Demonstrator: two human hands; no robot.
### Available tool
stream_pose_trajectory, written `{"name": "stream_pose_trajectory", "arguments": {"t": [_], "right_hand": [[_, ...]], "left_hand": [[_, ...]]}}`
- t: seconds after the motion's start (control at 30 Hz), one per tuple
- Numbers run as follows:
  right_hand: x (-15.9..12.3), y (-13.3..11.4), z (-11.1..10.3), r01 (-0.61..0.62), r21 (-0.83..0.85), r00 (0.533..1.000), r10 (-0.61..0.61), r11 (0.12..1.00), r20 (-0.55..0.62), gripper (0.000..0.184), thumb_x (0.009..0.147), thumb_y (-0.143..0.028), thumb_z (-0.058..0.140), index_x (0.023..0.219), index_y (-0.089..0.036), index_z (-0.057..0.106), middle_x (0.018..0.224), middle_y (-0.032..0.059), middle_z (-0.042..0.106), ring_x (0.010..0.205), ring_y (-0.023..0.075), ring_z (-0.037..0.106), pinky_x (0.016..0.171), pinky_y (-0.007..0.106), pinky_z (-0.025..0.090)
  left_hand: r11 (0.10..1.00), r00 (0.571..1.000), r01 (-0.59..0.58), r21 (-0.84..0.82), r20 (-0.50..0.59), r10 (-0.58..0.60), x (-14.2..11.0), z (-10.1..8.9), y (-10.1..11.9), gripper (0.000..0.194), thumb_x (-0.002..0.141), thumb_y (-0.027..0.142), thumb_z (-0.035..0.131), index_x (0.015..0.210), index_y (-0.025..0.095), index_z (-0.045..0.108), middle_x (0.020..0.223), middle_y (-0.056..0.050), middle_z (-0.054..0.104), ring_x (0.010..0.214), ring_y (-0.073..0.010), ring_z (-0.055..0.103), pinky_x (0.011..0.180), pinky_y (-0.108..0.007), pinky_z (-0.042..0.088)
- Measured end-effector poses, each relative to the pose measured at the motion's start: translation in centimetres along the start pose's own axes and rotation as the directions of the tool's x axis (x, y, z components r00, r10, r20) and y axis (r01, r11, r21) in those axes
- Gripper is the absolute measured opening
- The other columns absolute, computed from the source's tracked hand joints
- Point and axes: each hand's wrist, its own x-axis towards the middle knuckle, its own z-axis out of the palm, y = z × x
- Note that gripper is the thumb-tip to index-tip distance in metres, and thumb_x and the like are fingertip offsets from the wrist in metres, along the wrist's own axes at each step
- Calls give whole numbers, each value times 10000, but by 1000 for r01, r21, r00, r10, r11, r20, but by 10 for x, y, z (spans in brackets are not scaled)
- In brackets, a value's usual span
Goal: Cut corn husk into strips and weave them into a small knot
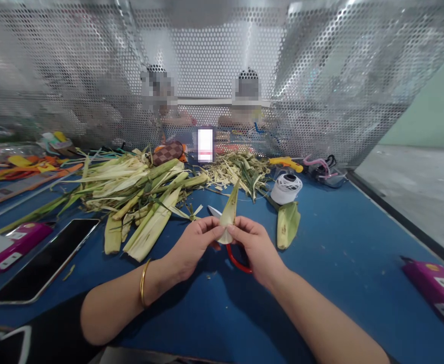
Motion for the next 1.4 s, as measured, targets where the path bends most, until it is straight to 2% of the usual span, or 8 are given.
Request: {"name": "stream_pose_trajectory", "arguments": {"t": [0.23, 0.57, 0.67, 0.8, 0.93, 1.2, 1.4], "right_hand": [[-1, 0, 5, -63, 134, 997, 56, 989, 54, 244, 607, -358, 802, 649, -182, 639, 582, -14, 588, 557, 117, 497, 590, 242, 420], [1, 1, 4, -91, 141, 995, 84, 986, 57, 296, 547, -370, 841, 679, -174, 662, 576, -12, 592, 553, 114, 502, 568, 238, 421], [1, 1, 4, -69, 98, 997, 66, 993, 41, 337, 547, -411, 836, 670, -168, 638, 589, -19, 581, 574, 111, 503, 587, 237, 417], [-1, -3, 3, 8, -118, 1000, -10, 993, -17, 361, 604, -464, 798, 689, -169, 607, 609, -30, 574, 577, 102, 498, 585, 235, 391], [-3, -8, 2, -12, -276, 999, 24, 961, 40, 407, 609, -525, 769, 639, -157, 598, 604, -7, 599, 577, 115, 532, 603, 257, 412], [-1, -10, 3, 44, -281, 999, -48, 959, -9, 375, 611, -484, 771, 609, -165, 574, 560, -27, 580, 553, 101, 505, 580, 248, 411], [-2, -7, 1, -24, -154, 996, 37, 988, 84, 365, 615, -470, 778, 642, -158, 589, 575, -11, 592, 565, 108, 536, 598, 249, 426]], "left_hand": [[993, 997, 73, -93, 29, -71, -2, 2, 1, 277, 625, 378, 750, 685, 135, 631, 648, 0, 590, 587, -83, 503, 571, -205, 399], [985, 994, 98, -144, 56, -90, -3, 2, 0, 257, 636, 339, 756, 677, 124, 621, 650, -1, 594, 588, -78, 511, 595, -211, 426], [983, 994, 106, -150, 48, -100, -3, 1, 0, 248, 648, 334, 745, 683, 125, 615, 660, -4, 602, 591, -80, 525, 584, -207, 427], [995, 997, 65, -78, -24, -67, -1, -1, 0, 241, 686, 347, 715, 722, 132, 612, 665, -6, 612, 588, -89, 543, 543, -202, 411], [1000, 998, -2, -7, -69, 1, 1, -2, 1, 245, 704, 362, 699, 722, 139, 598, 665, 13, 582, 570, -78, 520, 531, -199, 424], [994, 998, 40, 98, 43, -44, -1, -1, 0, 202, 826, 327, 570, 733, 148, 550, 587, 26, 554, 507, -71, 510, 486, -183, 425], [997, 1000, -19, 75, 25, 17, -3, 3, -4, 199, 840, 300, 560, 717, 148, 522, 556, 41, 537, 469, -58, 490, 493, -177, 419]]}}
